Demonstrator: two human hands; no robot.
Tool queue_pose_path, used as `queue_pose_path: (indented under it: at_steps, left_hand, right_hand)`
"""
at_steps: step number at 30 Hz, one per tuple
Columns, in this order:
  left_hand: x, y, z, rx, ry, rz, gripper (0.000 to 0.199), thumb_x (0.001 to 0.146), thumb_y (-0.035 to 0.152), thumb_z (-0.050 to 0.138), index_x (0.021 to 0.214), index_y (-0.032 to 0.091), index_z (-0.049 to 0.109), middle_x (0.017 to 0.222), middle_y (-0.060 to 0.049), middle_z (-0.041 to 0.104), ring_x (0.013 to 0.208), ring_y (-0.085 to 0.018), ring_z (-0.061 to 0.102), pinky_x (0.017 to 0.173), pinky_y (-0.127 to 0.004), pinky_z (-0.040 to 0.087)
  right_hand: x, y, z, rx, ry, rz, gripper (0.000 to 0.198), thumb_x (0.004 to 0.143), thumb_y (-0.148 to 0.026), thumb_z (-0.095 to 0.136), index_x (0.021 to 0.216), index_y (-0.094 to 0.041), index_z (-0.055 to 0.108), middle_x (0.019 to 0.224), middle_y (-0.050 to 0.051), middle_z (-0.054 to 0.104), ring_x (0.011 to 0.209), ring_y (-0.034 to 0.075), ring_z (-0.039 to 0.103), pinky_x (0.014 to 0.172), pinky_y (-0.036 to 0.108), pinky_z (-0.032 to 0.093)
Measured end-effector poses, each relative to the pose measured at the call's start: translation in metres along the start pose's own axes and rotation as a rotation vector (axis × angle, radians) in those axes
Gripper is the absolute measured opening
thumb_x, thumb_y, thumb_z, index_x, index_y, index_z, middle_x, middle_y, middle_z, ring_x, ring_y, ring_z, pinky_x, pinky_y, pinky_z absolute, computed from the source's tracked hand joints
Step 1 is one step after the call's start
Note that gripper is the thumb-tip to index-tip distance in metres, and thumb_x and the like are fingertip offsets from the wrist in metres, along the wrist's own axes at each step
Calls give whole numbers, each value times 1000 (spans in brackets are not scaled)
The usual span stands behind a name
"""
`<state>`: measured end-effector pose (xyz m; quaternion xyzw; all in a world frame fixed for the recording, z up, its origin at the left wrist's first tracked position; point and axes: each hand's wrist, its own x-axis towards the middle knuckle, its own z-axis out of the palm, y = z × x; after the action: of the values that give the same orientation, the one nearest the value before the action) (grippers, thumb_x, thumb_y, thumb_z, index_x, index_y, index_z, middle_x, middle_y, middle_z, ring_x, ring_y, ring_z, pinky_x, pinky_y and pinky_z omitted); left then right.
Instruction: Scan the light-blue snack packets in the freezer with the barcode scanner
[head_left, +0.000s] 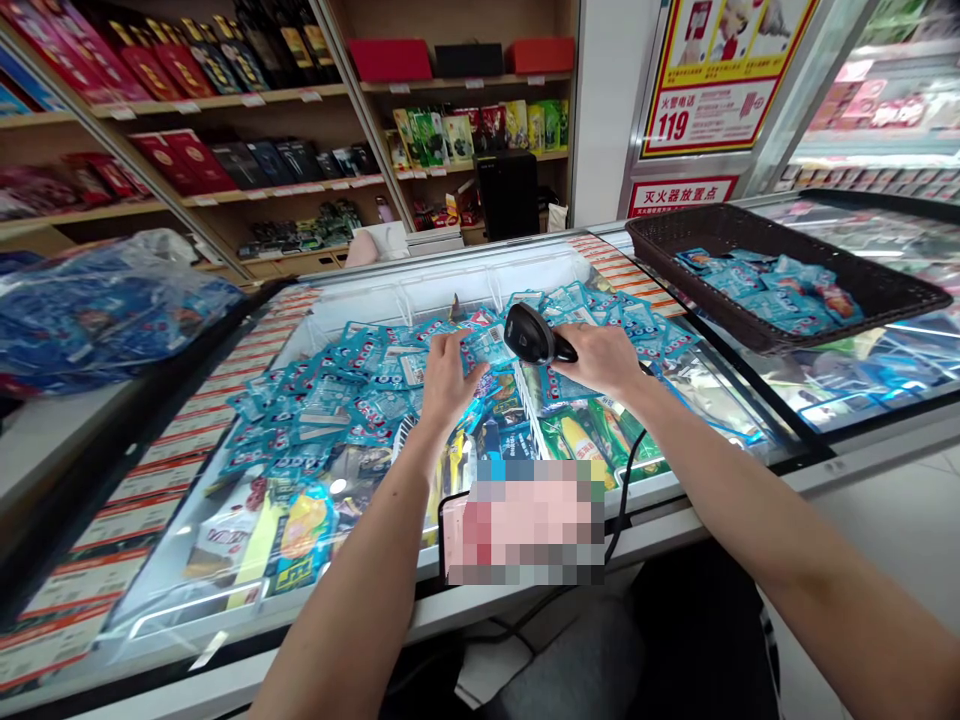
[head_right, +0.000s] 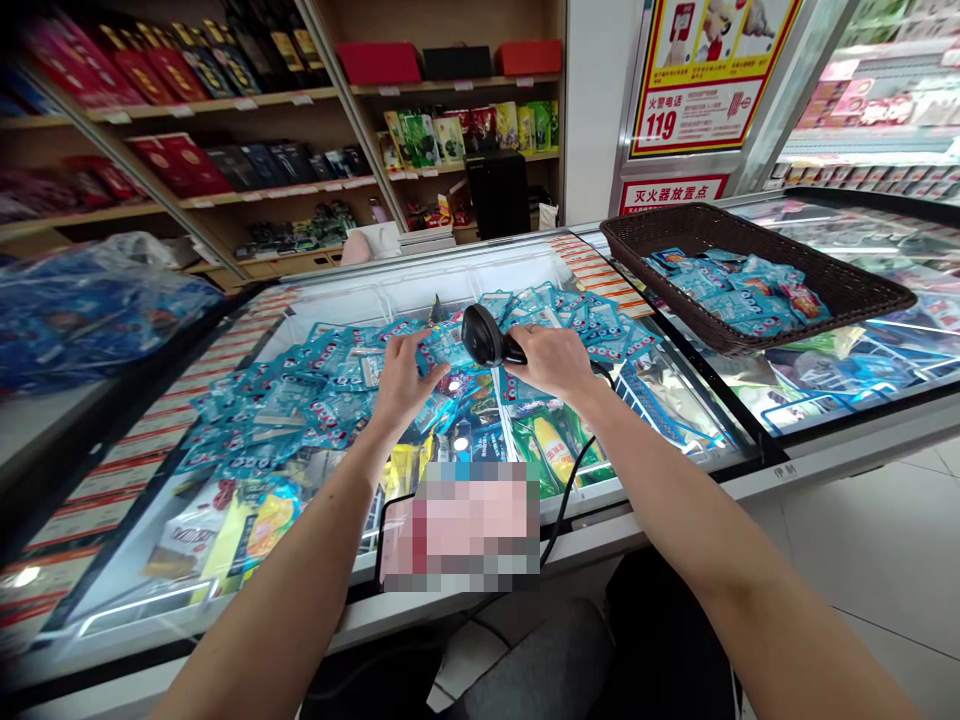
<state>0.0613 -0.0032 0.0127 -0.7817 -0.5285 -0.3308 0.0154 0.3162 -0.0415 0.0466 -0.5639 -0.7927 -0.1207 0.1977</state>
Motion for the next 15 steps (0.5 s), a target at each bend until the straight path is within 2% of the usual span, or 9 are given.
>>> queue_pose_path:
  at_steps: [4, 15]
  left_hand:
    - [-1, -1, 0, -52, 70, -7, 54, 84, 44, 57, 130, 20, 41, 119, -15, 43, 118, -30, 46, 98, -48, 43]
    - [-2, -4, 3, -82, 109, 12, 58, 83, 56, 52, 130, 25, 40, 119, -15, 41, 113, -30, 49, 96, -50, 44]
  right_hand:
    - [-1, -3, -1, -3, 6, -45, 36, 84, -45, 55, 112, -23, 61, 96, 4, 71, 81, 21, 64, 61, 29, 34]
    - [-1, -4, 3, -15, 2, -106, 36, 84, -44, 53, 111, -22, 62, 93, 5, 71, 78, 19, 64, 59, 29, 32]
